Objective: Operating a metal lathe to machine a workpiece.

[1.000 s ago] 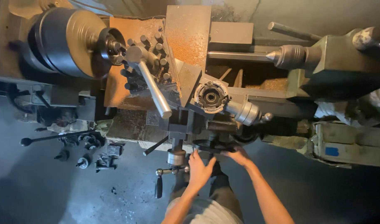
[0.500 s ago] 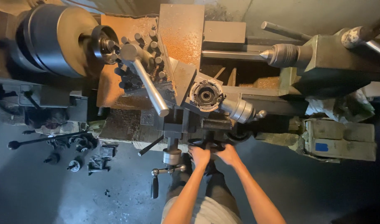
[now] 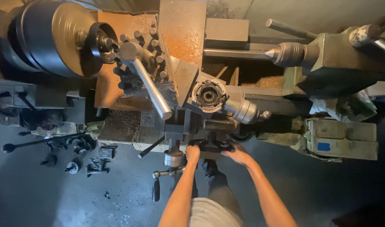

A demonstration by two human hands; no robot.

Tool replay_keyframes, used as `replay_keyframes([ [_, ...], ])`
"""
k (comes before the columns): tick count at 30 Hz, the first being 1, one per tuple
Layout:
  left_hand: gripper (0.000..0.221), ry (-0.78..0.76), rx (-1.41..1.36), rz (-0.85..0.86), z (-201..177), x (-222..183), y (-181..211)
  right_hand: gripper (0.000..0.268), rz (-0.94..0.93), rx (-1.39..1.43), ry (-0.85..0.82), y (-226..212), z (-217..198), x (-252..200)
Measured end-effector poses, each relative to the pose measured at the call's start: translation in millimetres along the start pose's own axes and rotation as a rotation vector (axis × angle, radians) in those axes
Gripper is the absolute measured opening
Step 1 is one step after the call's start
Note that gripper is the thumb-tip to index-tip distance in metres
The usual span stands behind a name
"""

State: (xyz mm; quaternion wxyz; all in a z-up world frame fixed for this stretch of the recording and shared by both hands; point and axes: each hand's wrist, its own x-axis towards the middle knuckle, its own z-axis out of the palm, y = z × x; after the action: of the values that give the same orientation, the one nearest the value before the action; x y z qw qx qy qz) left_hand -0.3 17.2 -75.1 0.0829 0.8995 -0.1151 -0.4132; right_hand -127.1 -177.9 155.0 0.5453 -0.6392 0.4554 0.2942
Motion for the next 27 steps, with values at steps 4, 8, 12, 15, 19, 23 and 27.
replay_keyframes([
  [4,0.034,0.08,0.342,0.221,36.2,49.3,-24.4,0.088,0.014,0.13,-0.003,-13.6,21.2,11.1],
  [8,0.029,0.125,-0.065,-0.014,-21.5,-34.0,21.9,0.086,0.013,0.151,0.036,1.1,27.9,26.1],
  [12,0.066,0.115,-0.448,-0.138,-72.0,-127.8,85.7,0.066,0.061,-0.06,0.131,26.4,51.4,62.4],
  [15,0.085,0.108,-0.546,-0.15,-78.7,-134.6,100.1,0.063,0.08,-0.279,0.192,43.9,76.5,86.9],
  [19,0.04,0.187,-0.331,-0.186,-55.0,-103.1,84.0,0.053,-0.097,-0.664,0.24,13.1,67.2,60.8],
  [23,0.021,0.237,0.262,0.245,21.4,-20.4,5.7,0.041,-0.061,-0.427,0.145,-37.6,16.0,9.0],
  [27,0.024,0.379,0.11,0.286,43.5,22.6,-33.1,0.083,0.056,-0.1,-0.083,-26.0,9.2,20.7],
])
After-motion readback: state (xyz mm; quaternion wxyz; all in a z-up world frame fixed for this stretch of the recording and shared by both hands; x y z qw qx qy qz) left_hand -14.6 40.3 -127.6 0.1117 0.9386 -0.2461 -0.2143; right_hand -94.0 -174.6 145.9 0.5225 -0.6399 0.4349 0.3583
